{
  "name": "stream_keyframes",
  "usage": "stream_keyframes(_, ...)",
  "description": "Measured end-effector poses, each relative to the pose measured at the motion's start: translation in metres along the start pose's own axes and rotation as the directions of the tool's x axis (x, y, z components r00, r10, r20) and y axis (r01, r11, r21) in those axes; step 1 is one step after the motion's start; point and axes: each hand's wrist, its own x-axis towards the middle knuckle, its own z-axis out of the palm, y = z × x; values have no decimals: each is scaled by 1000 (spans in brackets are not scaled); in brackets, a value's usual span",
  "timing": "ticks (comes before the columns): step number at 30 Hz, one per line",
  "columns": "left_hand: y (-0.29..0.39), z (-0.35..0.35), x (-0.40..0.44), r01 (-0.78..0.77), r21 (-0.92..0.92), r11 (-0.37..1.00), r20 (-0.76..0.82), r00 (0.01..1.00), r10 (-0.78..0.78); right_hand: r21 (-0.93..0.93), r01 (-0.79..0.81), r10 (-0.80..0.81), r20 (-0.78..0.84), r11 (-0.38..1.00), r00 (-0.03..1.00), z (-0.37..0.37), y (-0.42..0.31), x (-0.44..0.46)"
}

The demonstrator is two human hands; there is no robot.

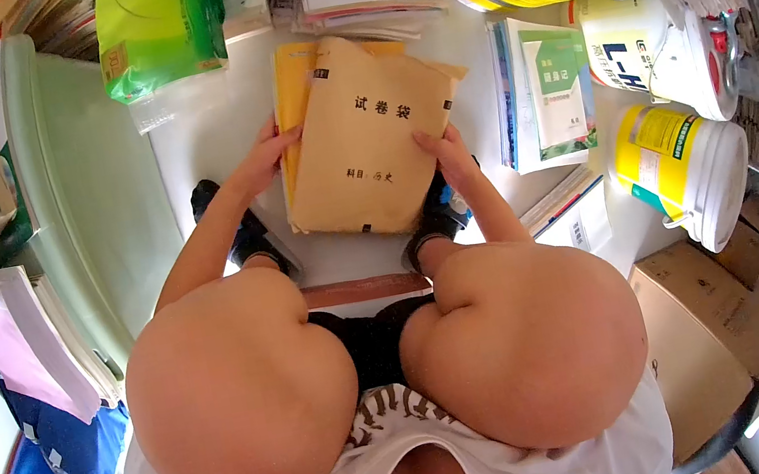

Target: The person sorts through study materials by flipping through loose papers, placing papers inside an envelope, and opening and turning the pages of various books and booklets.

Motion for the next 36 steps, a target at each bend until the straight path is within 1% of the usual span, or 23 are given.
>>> stream_keyframes(1,0,1,-3,-5,-1,1000,6,1000,5,-4,5,-5,-4,1000,1000,-3,1,1)
stream_keyframes(2,0,2,-7,-109,36,993,-27,994,110,-36,-14,14,-12,999,1000,-5,2,3)
stream_keyframes(4,11,7,-31,-202,74,977,-57,977,207,-64,-41,39,-25,997,999,-2,-1,-1)
stream_keyframes(6,31,5,-63,-145,208,967,-106,980,170,-77,-24,24,-7,997,1000,4,-6,-7)
stream_keyframes(7,37,5,-80,-140,215,966,-102,981,165,-68,-24,24,-11,997,1000,0,-1,-7)
stream_keyframes(10,56,6,-122,-294,207,933,-74,946,314,-25,-63,64,11,998,998,-6,1,-2)
stream_keyframes(13,72,5,-151,-284,309,908,-71,945,320,16,-30,31,-38,999,999,-6,7,3)
stream_keyframes(16,80,-1,-168,-280,336,899,-39,950,311,0,63,-63,13,998,998,-5,11,9)
stream_keyframes(18,84,-7,-173,-261,467,845,33,960,278,-17,188,-186,98,982,978,2,11,15)
stream_keyframes(19,83,-4,-171,-263,466,845,39,960,277,-17,190,-188,92,982,978,7,9,18)
stream_keyframes(21,78,6,-165,-393,201,897,78,919,385,-113,149,-140,83,982,987,21,5,26)
stream_keyframes(23,55,9,-146,-274,-153,950,14,960,279,-78,184,-176,98,980,980,36,7,39)
stream_keyframes(24,58,22,-135,-207,-232,951,22,976,218,-40,211,-205,117,977,972,39,8,44)
stream_keyframes(25,57,30,-119,-208,-231,950,21,976,219,-40,212,-206,118,976,971,39,6,47)
stream_keyframes(27,48,37,-85,-154,-319,935,34,984,173,336,-45,5,117,941,993,34,4,50)
stream_keyframes(28,40,34,-69,-154,-319,935,35,984,174,138,3,-24,150,990,988,32,-2,47)
stream_keyframes(29,30,30,-53,-157,-279,948,-9,987,161,139,5,-26,148,990,989,35,-10,45)
stream_keyframes(31,7,19,-25,-156,-241,958,-52,988,147,82,-201,201,8,976,979,38,-17,46)
stream_keyframes(32,-4,13,-12,-192,-161,968,-105,979,177,144,-140,131,70,980,989,39,-16,44)
stream_keyframes(33,-9,13,-6,-225,-79,971,-157,965,211,143,-142,134,68,979,989,39,-11,49)
stream_keyframes(34,-13,11,-2,-225,-82,971,-161,964,210,88,-43,36,79,995,996,39,-6,56)
stream_keyframes(35,-18,10,2,-259,10,966,-184,949,256,35,59,-62,96,998,994,40,-1,62)
stream_keyframes(36,-19,9,5,-287,104,952,-199,932,302,37,56,-59,94,998,994,44,-3,59)
